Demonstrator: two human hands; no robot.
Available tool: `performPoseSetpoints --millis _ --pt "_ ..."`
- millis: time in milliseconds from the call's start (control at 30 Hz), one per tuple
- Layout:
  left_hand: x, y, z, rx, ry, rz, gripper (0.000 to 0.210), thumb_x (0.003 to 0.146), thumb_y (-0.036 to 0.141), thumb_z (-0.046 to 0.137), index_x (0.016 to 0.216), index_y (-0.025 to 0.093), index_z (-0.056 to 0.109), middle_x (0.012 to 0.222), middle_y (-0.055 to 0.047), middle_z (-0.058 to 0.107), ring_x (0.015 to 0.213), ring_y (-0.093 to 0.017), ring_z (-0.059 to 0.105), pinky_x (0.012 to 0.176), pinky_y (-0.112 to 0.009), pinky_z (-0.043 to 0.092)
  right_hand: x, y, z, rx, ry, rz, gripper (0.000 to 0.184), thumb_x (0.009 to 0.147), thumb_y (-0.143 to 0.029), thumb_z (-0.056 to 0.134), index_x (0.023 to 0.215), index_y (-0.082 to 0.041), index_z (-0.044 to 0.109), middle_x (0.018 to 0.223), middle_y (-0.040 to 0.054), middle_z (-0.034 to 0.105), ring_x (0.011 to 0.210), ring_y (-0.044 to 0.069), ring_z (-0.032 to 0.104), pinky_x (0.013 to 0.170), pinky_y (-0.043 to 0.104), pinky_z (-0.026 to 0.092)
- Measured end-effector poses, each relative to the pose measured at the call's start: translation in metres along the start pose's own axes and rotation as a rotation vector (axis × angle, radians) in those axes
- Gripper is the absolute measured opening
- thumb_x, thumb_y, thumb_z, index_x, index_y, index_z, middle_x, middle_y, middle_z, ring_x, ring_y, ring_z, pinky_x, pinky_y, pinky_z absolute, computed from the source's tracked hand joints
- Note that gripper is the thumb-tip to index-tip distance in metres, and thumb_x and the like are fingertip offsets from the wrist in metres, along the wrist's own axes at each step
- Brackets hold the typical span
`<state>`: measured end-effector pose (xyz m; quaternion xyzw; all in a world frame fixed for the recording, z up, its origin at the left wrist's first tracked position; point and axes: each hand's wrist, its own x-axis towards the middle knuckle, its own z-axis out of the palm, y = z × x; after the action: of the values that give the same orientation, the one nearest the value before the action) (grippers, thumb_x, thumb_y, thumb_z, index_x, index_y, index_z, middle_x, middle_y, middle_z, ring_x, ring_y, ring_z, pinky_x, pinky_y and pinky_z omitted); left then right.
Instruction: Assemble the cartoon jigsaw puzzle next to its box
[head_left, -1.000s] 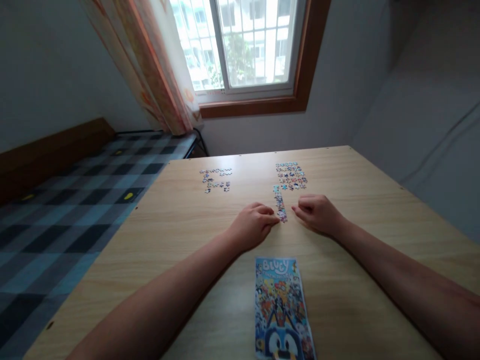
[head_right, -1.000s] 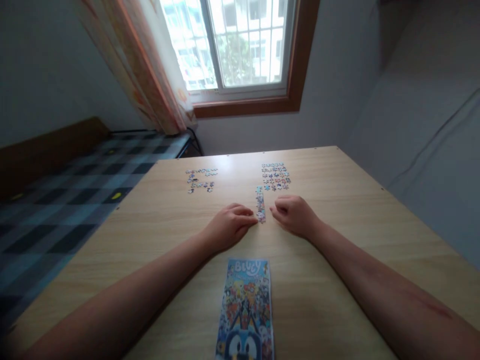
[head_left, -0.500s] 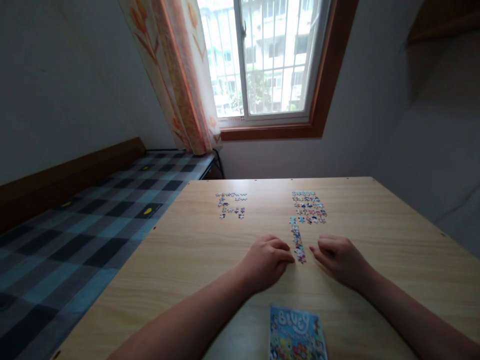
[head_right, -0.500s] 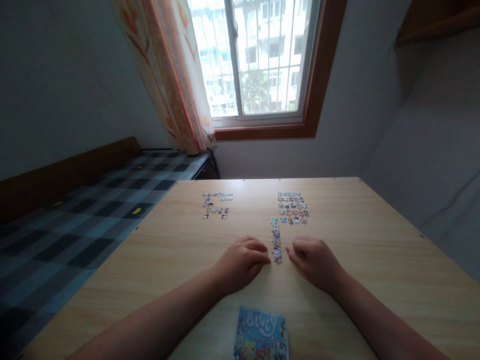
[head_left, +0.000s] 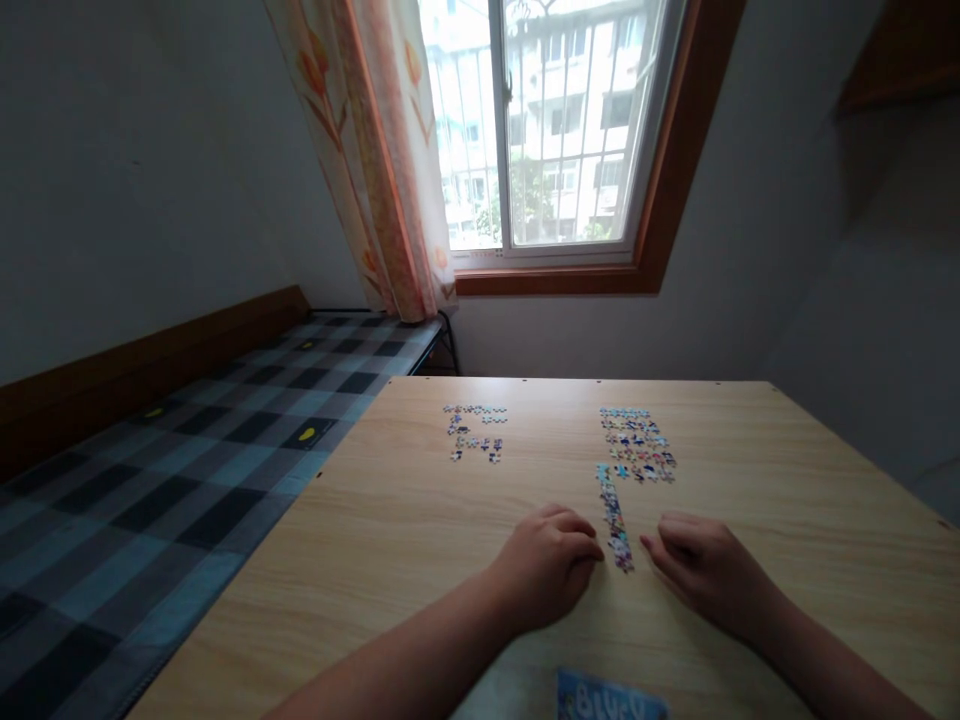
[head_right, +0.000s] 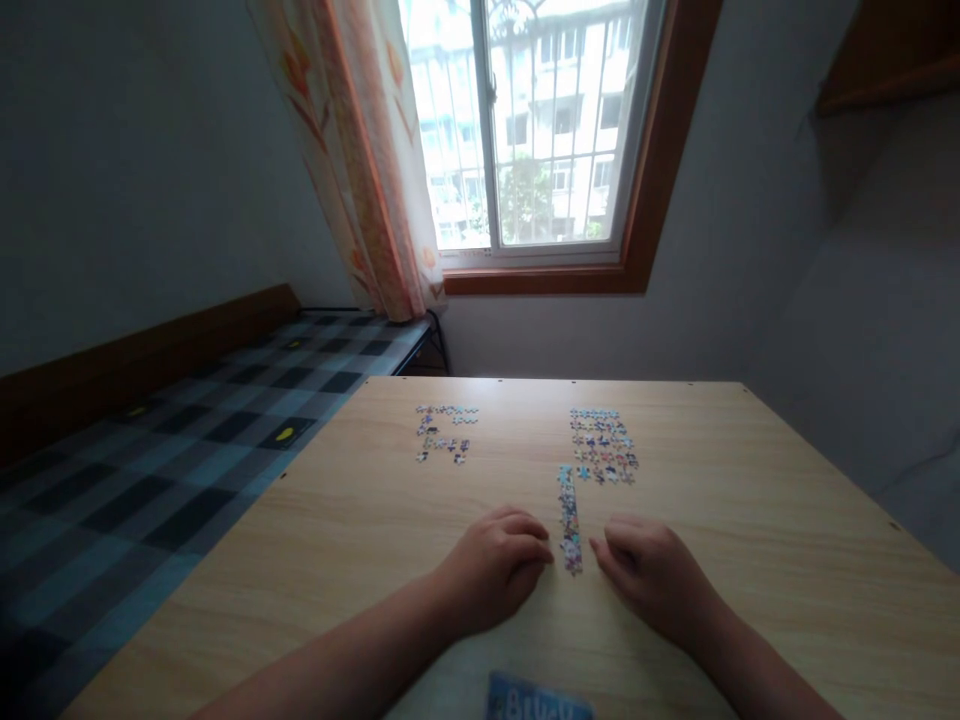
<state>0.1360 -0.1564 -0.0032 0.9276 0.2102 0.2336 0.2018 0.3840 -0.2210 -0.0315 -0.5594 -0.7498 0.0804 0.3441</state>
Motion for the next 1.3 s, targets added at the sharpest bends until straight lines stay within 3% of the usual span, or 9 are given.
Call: performPoseSetpoints --millis 200,300,433,600,833,967,1100,1200,1300 --pt "0.001 -0.012 -0.009 0.191 -0.004 -0.155 0.023 0.091 0.023 0.057 0.105 0.022 0.074 0.116 -0.009 0.072 0.113 -0.025 0.063 0.106 -0.043 0.048 0.001 0.003 0.0 -0.01 0.009 -0.014 0.044 0.094 -0.033 0.055 0.057 -0.023 0.033 0.053 -0.0015 0.045 0.049 0.014 0.042 0.051 0.028 0.031" --pt "0.001 -0.022 -0.012 0.4 0.052 -0.38 0.042 0.091 0.037 0.059 0.128 0.019 0.067 0.145 -0.017 0.057 0.141 -0.037 0.042 0.121 -0.061 0.025 0.0 0.004 0.002 -0.02 -0.005 -0.007 0.044 0.095 -0.034 0.054 0.058 -0.023 0.032 0.054 -0.0013 0.046 0.05 0.014 0.043 0.052 0.029 0.032" --pt "0.003 -0.039 -0.018 0.56 0.089 -0.608 0.062 0.093 0.048 0.054 0.146 0.016 0.054 0.164 -0.019 0.032 0.155 -0.038 0.017 0.124 -0.064 0.003 0.002 0.002 0.003 -0.025 0.004 -0.03 0.044 0.095 -0.033 0.052 0.058 -0.023 0.031 0.053 -0.0019 0.045 0.049 0.013 0.043 0.052 0.028 0.03" --pt "0.006 -0.055 -0.025 0.63 0.073 -0.797 0.069 0.094 0.052 0.047 0.152 0.013 0.047 0.166 -0.019 0.026 0.156 -0.039 0.011 0.123 -0.066 0.002 0.005 -0.001 0.003 -0.029 0.007 -0.043 0.042 0.094 -0.031 0.052 0.058 -0.022 0.032 0.055 -0.0016 0.046 0.051 0.013 0.043 0.054 0.028 0.03" --pt "0.011 -0.062 -0.022 0.655 0.056 -0.877 0.069 0.096 0.055 0.04 0.153 0.017 0.045 0.167 -0.019 0.024 0.155 -0.04 0.013 0.12 -0.066 0.01 0.008 -0.005 0.005 -0.017 0.002 -0.034 0.039 0.092 -0.027 0.053 0.058 -0.021 0.037 0.057 -0.001 0.048 0.054 0.013 0.042 0.057 0.029 0.028" --pt "0.011 -0.059 -0.025 0.639 0.088 -0.795 0.059 0.096 0.054 0.043 0.149 0.028 0.053 0.166 -0.013 0.029 0.155 -0.039 0.014 0.12 -0.067 0.008 0.011 -0.006 0.005 -0.014 -0.001 -0.028 0.037 0.091 -0.026 0.053 0.057 -0.021 0.039 0.059 -0.0004 0.05 0.056 0.013 0.042 0.058 0.029 0.028" --pt "0.007 -0.05 -0.029 0.631 0.148 -0.5 0.038 0.094 0.044 0.055 0.127 0.031 0.071 0.162 -0.01 0.038 0.153 -0.036 0.022 0.122 -0.063 0.012 0.012 -0.007 0.002 -0.029 -0.007 -0.036 0.037 0.092 -0.027 0.052 0.058 -0.021 0.038 0.06 -0.0006 0.049 0.056 0.013 0.043 0.059 0.028 0.028" --pt "0.006 -0.043 -0.03 0.568 0.168 -0.274 0.023 0.094 0.034 0.059 0.103 0.028 0.08 0.145 -0.009 0.058 0.138 -0.031 0.044 0.118 -0.055 0.029 0.012 -0.009 0.001 -0.044 -0.008 -0.041 0.038 0.093 -0.027 0.05 0.058 -0.021 0.036 0.06 -0.0009 0.048 0.057 0.013 0.043 0.059 0.028 0.028" --pt "0.007 -0.037 -0.029 0.436 0.102 -0.103 0.022 0.095 0.028 0.058 0.091 0.026 0.08 0.111 -0.007 0.074 0.106 -0.023 0.062 0.102 -0.042 0.046 0.012 -0.01 0.0 -0.047 0.003 -0.046 0.039 0.093 -0.027 0.05 0.058 -0.021 0.035 0.06 -0.0011 0.048 0.056 0.013 0.043 0.059 0.028 0.028"
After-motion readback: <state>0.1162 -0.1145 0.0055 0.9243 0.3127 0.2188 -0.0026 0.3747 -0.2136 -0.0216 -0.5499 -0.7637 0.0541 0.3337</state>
